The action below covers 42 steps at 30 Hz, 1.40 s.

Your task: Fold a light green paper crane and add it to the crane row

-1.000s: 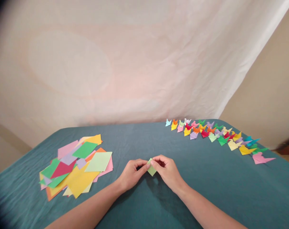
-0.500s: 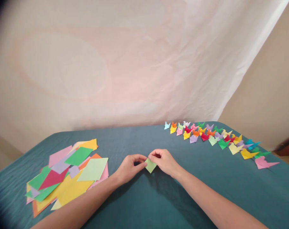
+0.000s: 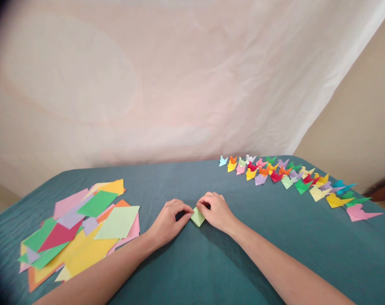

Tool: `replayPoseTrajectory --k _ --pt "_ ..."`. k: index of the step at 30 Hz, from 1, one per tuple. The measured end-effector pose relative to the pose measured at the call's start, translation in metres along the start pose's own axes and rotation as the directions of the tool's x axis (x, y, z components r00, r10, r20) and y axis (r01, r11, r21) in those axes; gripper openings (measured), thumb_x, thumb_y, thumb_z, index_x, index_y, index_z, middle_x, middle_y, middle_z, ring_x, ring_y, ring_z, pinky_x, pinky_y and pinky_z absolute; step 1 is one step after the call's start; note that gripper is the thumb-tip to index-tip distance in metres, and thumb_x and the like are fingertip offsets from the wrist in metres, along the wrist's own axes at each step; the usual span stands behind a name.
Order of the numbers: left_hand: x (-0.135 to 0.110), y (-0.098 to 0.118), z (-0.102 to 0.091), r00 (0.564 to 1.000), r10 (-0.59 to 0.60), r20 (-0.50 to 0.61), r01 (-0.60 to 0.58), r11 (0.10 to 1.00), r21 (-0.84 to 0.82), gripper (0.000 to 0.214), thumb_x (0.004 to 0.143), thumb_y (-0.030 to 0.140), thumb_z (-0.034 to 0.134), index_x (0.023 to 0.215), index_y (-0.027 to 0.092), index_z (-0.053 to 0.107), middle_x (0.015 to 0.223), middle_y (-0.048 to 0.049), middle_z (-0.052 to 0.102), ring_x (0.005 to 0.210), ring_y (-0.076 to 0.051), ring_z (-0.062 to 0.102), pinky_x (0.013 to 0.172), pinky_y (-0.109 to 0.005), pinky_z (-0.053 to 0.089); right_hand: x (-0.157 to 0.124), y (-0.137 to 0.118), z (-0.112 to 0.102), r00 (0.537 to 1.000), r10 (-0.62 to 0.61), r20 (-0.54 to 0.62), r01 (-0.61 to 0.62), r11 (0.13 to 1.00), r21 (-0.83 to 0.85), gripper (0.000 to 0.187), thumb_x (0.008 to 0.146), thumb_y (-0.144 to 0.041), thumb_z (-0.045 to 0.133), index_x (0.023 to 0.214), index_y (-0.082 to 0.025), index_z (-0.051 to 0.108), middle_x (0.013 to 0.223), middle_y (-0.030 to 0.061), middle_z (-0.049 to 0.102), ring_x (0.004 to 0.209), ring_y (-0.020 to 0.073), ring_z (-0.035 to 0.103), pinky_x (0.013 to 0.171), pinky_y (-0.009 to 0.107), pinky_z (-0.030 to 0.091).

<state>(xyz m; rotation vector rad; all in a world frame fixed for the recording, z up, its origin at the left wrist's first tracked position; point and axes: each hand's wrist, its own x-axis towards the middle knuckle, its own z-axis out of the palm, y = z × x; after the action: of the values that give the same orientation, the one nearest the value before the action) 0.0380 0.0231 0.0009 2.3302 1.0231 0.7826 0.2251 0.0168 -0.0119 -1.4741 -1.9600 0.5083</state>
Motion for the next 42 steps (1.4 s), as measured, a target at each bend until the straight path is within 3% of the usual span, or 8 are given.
replayPoseTrajectory --k 9,17,28,42 --pt "-0.0037 -0.0030 0.0014 0.992 0.122 0.030 -0.125 0.986 0.108 0.017 0.086 0.018 0.051 0.092 0.023 0.066 0.098 -0.0026 0.063 0.095 -0.019 0.051 0.086 -0.035 0.037 -0.0014 0.0025 0.0053 0.999 0.008 -0.038 -0.012 0.992 -0.122 0.008 0.080 -0.025 0.057 0.075 -0.021 0.062 0.077 0.0003 0.060 0.077 0.0162 0.052 0.072 0.030 0.033" --pt "-0.0041 0.0003 -0.0040 0.959 0.239 0.153 -0.270 0.936 0.226 0.023 0.089 0.017 0.045 0.100 0.022 0.064 0.101 -0.0021 0.064 0.104 -0.021 0.047 0.090 -0.037 0.036 -0.0037 0.0013 0.0046 0.999 -0.011 -0.037 0.006 0.989 -0.147 0.008 0.081 -0.027 0.057 0.076 -0.022 0.061 0.079 0.0005 0.059 0.078 0.0167 0.052 0.072 0.030 0.033" --pt "-0.0049 0.0035 -0.0066 0.920 0.274 0.279 -0.360 0.873 0.329 0.031 0.085 0.011 0.046 0.115 0.017 0.054 0.110 -0.0048 0.060 0.113 -0.022 0.042 0.098 -0.039 0.033 -0.0031 0.0073 0.0062 0.999 -0.037 -0.028 0.033 0.990 -0.136 0.007 0.082 -0.027 0.058 0.078 -0.023 0.062 0.079 0.0003 0.060 0.078 0.0167 0.052 0.072 0.030 0.034" --pt "-0.0063 0.0061 -0.0081 0.901 0.273 0.338 -0.402 0.819 0.409 0.035 0.088 0.013 0.043 0.122 0.020 0.049 0.116 -0.0054 0.055 0.116 -0.022 0.039 0.099 -0.039 0.031 -0.0040 0.0063 0.0053 0.998 -0.048 -0.031 0.043 0.989 -0.140 0.007 0.082 -0.027 0.058 0.079 -0.023 0.062 0.080 0.0006 0.060 0.078 0.0166 0.052 0.073 0.031 0.035"
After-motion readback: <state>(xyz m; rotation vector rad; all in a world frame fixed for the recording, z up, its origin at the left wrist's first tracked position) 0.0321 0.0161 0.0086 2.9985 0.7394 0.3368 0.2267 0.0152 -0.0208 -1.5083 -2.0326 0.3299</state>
